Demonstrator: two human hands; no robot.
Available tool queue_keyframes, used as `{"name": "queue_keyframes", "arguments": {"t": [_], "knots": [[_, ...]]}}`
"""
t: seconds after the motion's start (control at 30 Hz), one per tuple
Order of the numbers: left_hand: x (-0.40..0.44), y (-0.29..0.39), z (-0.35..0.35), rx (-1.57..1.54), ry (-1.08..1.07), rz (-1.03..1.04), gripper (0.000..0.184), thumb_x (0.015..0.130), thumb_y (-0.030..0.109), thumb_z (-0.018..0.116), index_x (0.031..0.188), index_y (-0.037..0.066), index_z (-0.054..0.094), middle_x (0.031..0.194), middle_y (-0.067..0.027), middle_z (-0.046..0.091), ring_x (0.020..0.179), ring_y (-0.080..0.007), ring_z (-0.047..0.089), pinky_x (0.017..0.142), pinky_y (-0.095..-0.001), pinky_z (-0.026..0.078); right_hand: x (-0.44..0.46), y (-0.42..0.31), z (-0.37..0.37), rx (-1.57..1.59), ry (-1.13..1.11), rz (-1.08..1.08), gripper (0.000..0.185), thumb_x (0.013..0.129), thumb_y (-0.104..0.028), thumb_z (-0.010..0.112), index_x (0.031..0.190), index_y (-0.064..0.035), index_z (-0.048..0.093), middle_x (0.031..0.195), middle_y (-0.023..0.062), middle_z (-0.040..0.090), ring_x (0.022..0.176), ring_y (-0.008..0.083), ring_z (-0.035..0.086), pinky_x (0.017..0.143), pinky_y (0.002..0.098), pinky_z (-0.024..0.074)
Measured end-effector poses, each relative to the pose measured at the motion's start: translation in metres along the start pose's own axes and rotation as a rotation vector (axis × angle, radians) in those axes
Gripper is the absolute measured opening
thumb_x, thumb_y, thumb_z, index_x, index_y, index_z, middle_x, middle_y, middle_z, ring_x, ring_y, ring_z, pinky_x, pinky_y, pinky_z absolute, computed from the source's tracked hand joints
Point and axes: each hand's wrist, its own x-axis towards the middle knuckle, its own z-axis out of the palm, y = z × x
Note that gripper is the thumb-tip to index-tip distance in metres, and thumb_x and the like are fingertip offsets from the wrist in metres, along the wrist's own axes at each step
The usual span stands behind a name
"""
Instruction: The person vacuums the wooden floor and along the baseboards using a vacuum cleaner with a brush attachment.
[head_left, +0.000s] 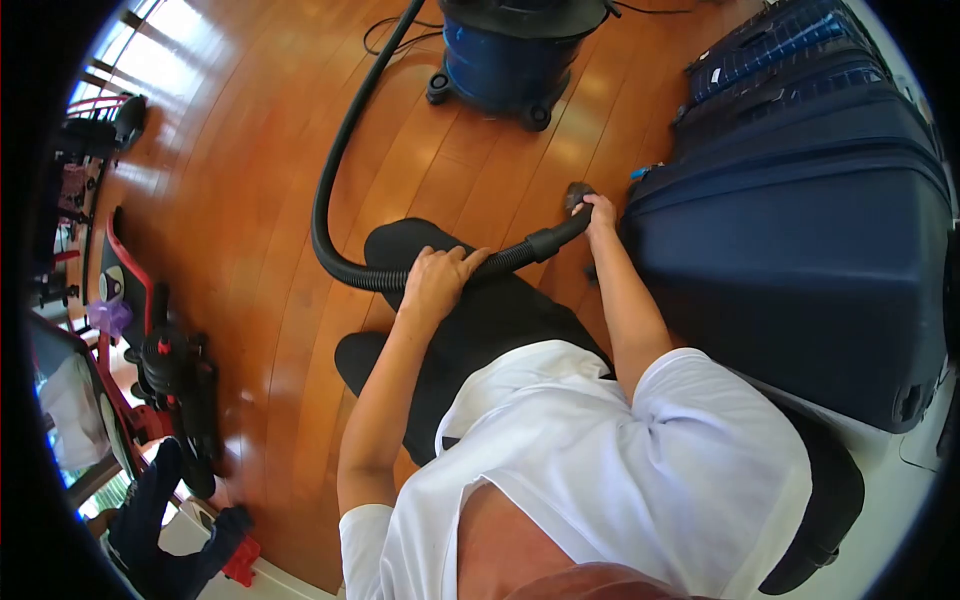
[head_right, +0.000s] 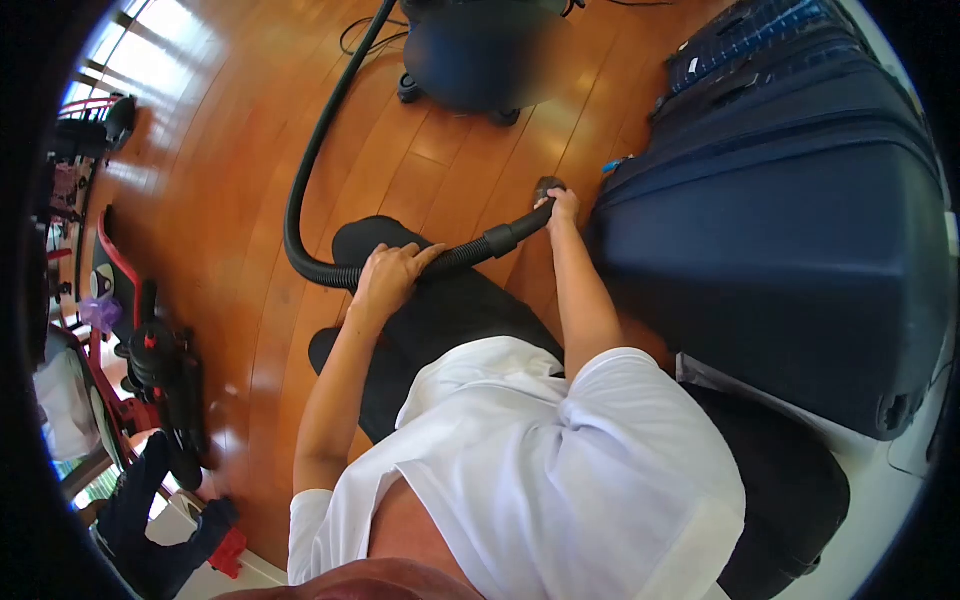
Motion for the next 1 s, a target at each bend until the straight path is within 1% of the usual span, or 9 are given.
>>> {"name": "queue_keyframes", "arguments": {"t": [0.1,0.33,0.47,0.73,0.8,0.83,0.9,0.93,1.0], "knots": [[0.034,0.005,0.001,-0.003,-0.162,0.001,0.086,0.074,0.006,0.072,0.149,0.034,0.04,0.09,-0.0083,0.067,0.081,-0.0269,0.068,0.077,-0.0396,0.053,0.047,-0.012,0.019,-0.068,-0.101,-0.031,0.03,0.076,0.003,0.056,0.102,-0.0053,0.044,0.07,0.0117,0.049,0.045,0.0254,0.05,0.042,0.0442,0.0509],[0.107,0.006,0.021,-0.039,-0.331,-0.031,0.085,0.073,0.014,0.076,0.148,0.033,0.041,0.086,-0.0096,0.067,0.079,-0.0298,0.07,0.07,-0.0419,0.056,0.104,-0.047,0.052,-0.299,0.045,-0.024,0.056,0.079,0.0,0.058,0.13,-0.0102,0.036,0.065,0.0104,0.048,0.047,0.0239,0.051,0.043,0.044,0.0508],[0.138,0.004,0.021,-0.046,-0.328,-0.043,0.081,0.076,0.015,0.074,0.149,0.033,0.041,0.085,-0.0105,0.068,0.078,-0.0302,0.07,0.069,-0.042,0.056,0.143,-0.061,0.059,-0.26,0.054,0.009,0.048,0.082,-0.002,0.058,0.125,-0.0134,0.039,0.066,0.0101,0.048,0.047,0.024,0.052,0.043,0.0437,0.0501],[0.185,0.01,0.041,-0.099,-0.251,-0.087,0.083,0.08,0.015,0.068,0.153,0.031,0.032,0.09,-0.0169,0.067,0.08,-0.0336,0.07,0.069,-0.0453,0.056,0.204,-0.099,0.076,-0.292,-0.004,-0.055,0.028,0.084,-0.008,0.061,0.106,0.004,0.049,0.07,0.0136,0.054,0.049,0.0252,0.054,0.047,0.0427,0.0531],[0.183,0.012,0.034,-0.218,-0.225,-0.157,0.088,0.078,0.014,0.07,0.154,0.029,0.029,0.093,-0.019,0.067,0.082,-0.0357,0.069,0.07,-0.0464,0.056,0.23,-0.115,0.065,-0.24,-0.198,0.052,0.03,0.083,-0.013,0.062,0.106,0.0023,0.052,0.072,0.0105,0.055,0.052,0.0226,0.055,0.052,0.0375,0.0541],[0.18,0.0,0.024,-0.25,-0.206,-0.213,0.09,0.076,0.013,0.071,0.154,0.028,0.029,0.094,-0.019,0.067,0.084,-0.0365,0.069,0.072,-0.0467,0.056,0.331,-0.115,0.04,-0.12,-0.812,0.091,0.024,0.083,-0.012,0.062,0.102,0.0012,0.054,0.075,0.009,0.055,0.053,0.0209,0.055,0.054,0.0351,0.0532],[0.166,0.003,0.006,-0.307,-0.205,-0.226,0.094,0.073,0.012,0.073,0.154,0.027,0.029,0.096,-0.0181,0.067,0.088,-0.0369,0.068,0.076,-0.0462,0.056,0.297,-0.129,0.064,-0.255,-0.361,0.002,0.028,0.084,-0.01,0.059,0.109,0.0036,0.058,0.085,0.0107,0.06,0.056,0.0184,0.052,0.053,0.0307,0.0491],[0.16,0.001,-0.005,-0.307,-0.211,-0.233,0.095,0.072,0.011,0.073,0.154,0.027,0.028,0.096,-0.0172,0.067,0.09,-0.0365,0.068,0.078,-0.0453,0.056,0.294,-0.132,0.063,-0.187,-0.496,0.063,0.025,0.083,-0.008,0.053,0.107,-0.0014,0.056,0.076,0.0089,0.055,0.055,0.0187,0.052,0.05,0.0328,0.0476],[0.145,0.001,-0.027,-0.274,-0.255,-0.269,0.089,0.071,0.011,0.073,0.15,0.029,0.037,0.094,-0.0141,0.068,0.092,-0.0344,0.068,0.077,-0.0439,0.055,0.272,-0.118,0.061,-0.304,-0.316,0.042,0.033,0.083,-0.011,0.054,0.114,-0.001,0.054,0.076,0.0093,0.054,0.053,0.0193,0.053,0.047,0.0351,0.0479]]}}
